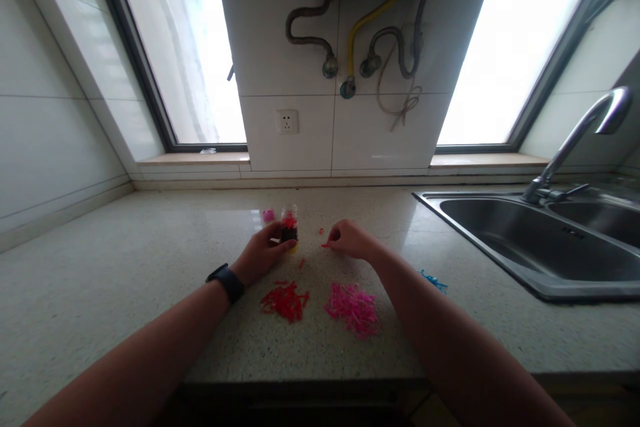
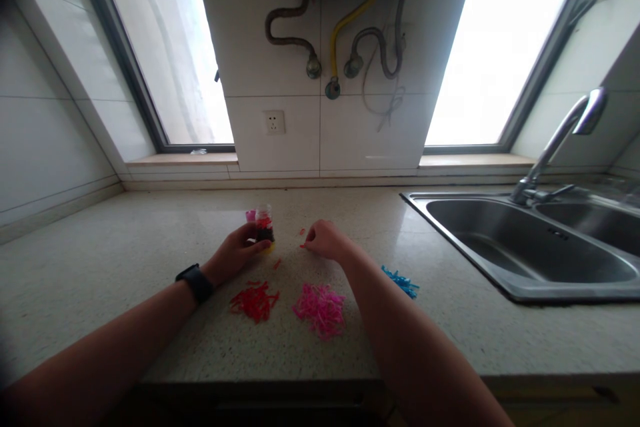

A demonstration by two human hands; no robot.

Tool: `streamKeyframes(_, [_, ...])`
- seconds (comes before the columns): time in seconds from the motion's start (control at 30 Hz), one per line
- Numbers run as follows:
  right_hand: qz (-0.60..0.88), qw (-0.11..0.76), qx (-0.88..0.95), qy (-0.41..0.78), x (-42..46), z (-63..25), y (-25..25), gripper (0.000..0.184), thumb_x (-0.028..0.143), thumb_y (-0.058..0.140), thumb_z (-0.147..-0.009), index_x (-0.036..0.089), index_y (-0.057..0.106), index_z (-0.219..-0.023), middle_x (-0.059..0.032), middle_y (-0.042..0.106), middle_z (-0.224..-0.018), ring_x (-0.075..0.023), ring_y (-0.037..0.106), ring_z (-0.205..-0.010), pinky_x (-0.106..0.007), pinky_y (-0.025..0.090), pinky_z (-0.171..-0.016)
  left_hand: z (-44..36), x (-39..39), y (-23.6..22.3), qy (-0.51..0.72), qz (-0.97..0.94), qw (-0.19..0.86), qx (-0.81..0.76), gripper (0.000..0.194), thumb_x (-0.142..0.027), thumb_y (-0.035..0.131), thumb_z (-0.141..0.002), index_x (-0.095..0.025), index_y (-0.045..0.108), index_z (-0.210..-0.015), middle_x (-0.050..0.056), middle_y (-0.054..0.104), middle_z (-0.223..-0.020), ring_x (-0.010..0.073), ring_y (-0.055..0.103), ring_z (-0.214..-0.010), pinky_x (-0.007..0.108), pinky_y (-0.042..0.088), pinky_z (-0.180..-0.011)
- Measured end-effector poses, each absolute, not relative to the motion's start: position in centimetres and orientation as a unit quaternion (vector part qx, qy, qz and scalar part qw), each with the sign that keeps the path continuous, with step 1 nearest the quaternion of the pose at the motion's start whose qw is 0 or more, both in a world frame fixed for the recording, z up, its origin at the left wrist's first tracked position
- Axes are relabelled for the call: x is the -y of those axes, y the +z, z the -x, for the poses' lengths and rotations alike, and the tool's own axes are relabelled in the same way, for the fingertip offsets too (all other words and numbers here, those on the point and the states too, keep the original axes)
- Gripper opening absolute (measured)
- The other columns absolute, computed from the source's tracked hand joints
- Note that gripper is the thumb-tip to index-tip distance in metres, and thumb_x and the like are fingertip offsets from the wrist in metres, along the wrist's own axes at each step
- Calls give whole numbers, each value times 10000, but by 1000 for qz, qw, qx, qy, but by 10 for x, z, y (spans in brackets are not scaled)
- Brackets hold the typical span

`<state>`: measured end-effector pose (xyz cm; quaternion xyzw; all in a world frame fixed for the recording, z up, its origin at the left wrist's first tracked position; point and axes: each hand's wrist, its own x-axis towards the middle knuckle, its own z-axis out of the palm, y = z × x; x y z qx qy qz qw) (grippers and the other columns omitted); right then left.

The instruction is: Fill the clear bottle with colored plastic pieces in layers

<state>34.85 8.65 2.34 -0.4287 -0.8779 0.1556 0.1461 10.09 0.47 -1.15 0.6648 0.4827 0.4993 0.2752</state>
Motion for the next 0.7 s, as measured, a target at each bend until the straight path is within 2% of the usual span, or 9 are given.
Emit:
streamKeyframes(0.1, [418,177,875,168,-90,-346,21,148,206,659,-756,135,775,-816,-74,754,-790,-159,670,-721,-228,405,-626,-101,-5,-11,503,-663,275,-483,419,-408,722,-801,-182,618,-1138,89,696,-1059,220,676,-923,354,563,-783])
streamKeyframes(0.3, [380,170,890,184,-92,-348,21,195,211,625,-817,170,784,-922,-80,765,-965,-180,689,-870,-236,436,-735,-101,-5,-10,512,-661,273,-476,412,-407,727,-790,-179,632,-1120,87,704,-1037,226,672,-935,357,561,-789])
streamKeyframes(0.53, [382,114,905,150,-96,-344,17,167,203,683,-781,172,792,-903,-68,770,-873,-159,684,-773,-225,419,-680,-100,-5,-10,510,-658,281,-476,407,-407,729,-792,-184,628,-1118,80,699,-1042,214,672,-908,349,559,-786])
streamKeyframes(0.7, [377,135,908,120,-101,-342,15,143,215,660,-815,154,784,-855,-91,757,-856,-177,671,-803,-245,421,-728,-100,-5,-10,507,-659,280,-480,417,-409,729,-795,-183,626,-1130,81,696,-1040,216,672,-916,354,557,-793])
